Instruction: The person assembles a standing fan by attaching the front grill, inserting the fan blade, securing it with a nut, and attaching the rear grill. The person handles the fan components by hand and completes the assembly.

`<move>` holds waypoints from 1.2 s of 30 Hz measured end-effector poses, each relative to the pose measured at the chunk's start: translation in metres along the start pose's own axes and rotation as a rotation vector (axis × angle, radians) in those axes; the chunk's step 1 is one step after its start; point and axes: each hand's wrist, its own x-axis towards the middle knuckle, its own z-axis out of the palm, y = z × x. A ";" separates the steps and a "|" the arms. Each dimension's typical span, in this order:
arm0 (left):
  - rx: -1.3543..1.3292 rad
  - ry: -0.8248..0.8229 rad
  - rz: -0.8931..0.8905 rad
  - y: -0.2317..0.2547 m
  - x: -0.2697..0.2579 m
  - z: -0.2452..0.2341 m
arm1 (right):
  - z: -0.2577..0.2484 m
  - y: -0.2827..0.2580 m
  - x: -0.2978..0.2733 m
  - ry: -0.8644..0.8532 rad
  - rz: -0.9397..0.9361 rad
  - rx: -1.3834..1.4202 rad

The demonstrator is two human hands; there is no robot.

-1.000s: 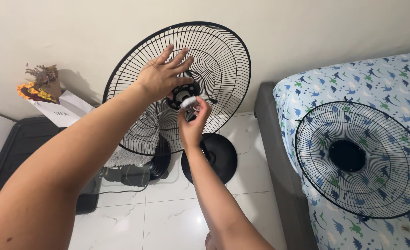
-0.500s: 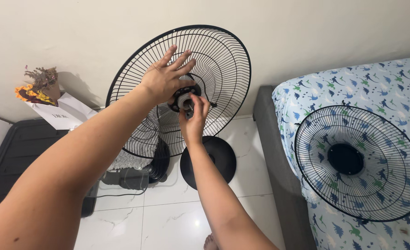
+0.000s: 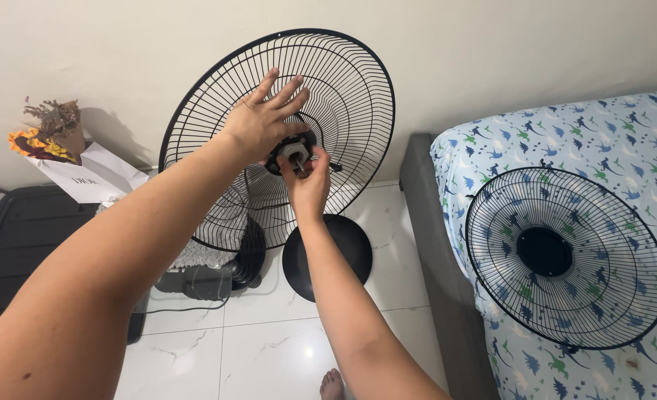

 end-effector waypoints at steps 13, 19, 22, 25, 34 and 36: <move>-0.070 0.054 -0.020 0.003 0.003 0.013 | 0.007 0.022 -0.007 -0.091 0.018 0.134; -0.100 0.050 -0.015 0.001 -0.001 0.008 | 0.008 0.014 -0.005 -0.020 -0.178 0.179; -0.102 0.082 -0.020 0.002 -0.003 0.010 | 0.002 0.007 -0.002 -0.029 -0.187 0.122; -0.106 0.067 -0.020 0.002 -0.005 0.009 | 0.001 0.003 0.000 -0.063 -0.051 0.067; -0.130 0.097 -0.020 0.003 -0.007 0.008 | 0.000 0.005 -0.001 -0.043 -0.078 -0.012; -0.143 0.089 -0.025 0.004 -0.007 0.009 | -0.002 0.000 -0.002 0.026 -0.214 -0.056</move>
